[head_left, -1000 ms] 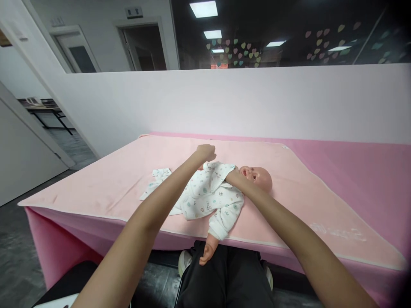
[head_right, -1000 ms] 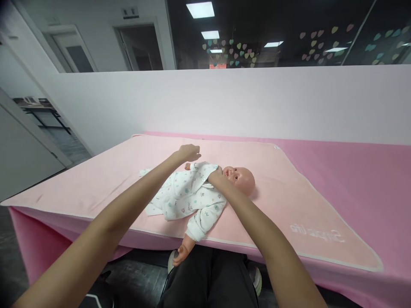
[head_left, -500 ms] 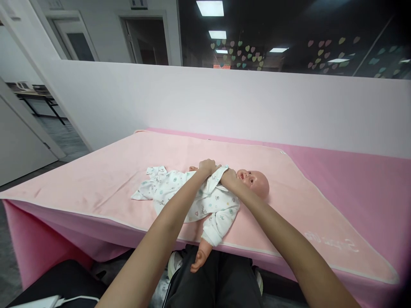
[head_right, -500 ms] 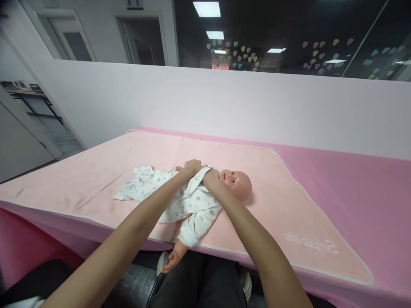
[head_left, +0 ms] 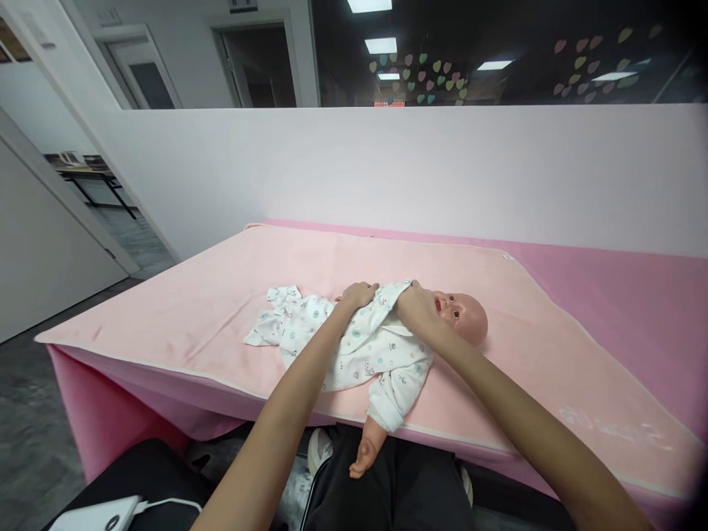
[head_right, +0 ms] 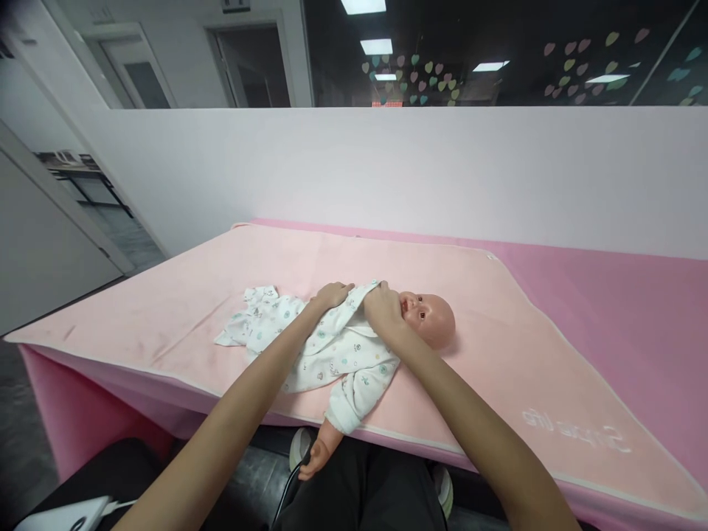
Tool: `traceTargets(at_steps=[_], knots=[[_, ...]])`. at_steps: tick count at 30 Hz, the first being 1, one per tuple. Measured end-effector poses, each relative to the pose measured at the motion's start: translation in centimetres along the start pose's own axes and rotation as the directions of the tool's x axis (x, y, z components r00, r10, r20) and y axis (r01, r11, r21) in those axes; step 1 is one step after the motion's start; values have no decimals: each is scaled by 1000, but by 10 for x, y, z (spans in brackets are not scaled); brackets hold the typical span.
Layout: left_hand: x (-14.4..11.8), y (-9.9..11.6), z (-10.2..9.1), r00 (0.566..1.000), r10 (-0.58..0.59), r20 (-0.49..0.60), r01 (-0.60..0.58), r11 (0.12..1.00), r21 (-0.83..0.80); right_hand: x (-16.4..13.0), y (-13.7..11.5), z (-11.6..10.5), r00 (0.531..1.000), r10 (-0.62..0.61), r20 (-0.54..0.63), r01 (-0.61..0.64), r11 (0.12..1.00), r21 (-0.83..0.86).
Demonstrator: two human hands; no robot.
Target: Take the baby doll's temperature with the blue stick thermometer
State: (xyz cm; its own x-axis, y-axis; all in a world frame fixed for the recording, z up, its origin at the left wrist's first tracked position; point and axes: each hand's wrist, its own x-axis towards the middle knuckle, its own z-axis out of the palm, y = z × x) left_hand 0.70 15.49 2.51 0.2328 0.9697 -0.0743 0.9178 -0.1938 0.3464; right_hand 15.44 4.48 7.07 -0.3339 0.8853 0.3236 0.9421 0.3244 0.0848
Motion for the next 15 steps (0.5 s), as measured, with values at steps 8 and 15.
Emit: traceTargets(at_steps=[8, 15], knots=[[-5, 1, -2, 1000, 23, 13, -23, 999, -45, -16, 1, -7, 982, -33, -188, 55, 992, 112], [-8, -2, -3, 999, 49, -2, -49, 996, -74, -39, -7, 10, 954, -241, -179, 258, 963, 81]])
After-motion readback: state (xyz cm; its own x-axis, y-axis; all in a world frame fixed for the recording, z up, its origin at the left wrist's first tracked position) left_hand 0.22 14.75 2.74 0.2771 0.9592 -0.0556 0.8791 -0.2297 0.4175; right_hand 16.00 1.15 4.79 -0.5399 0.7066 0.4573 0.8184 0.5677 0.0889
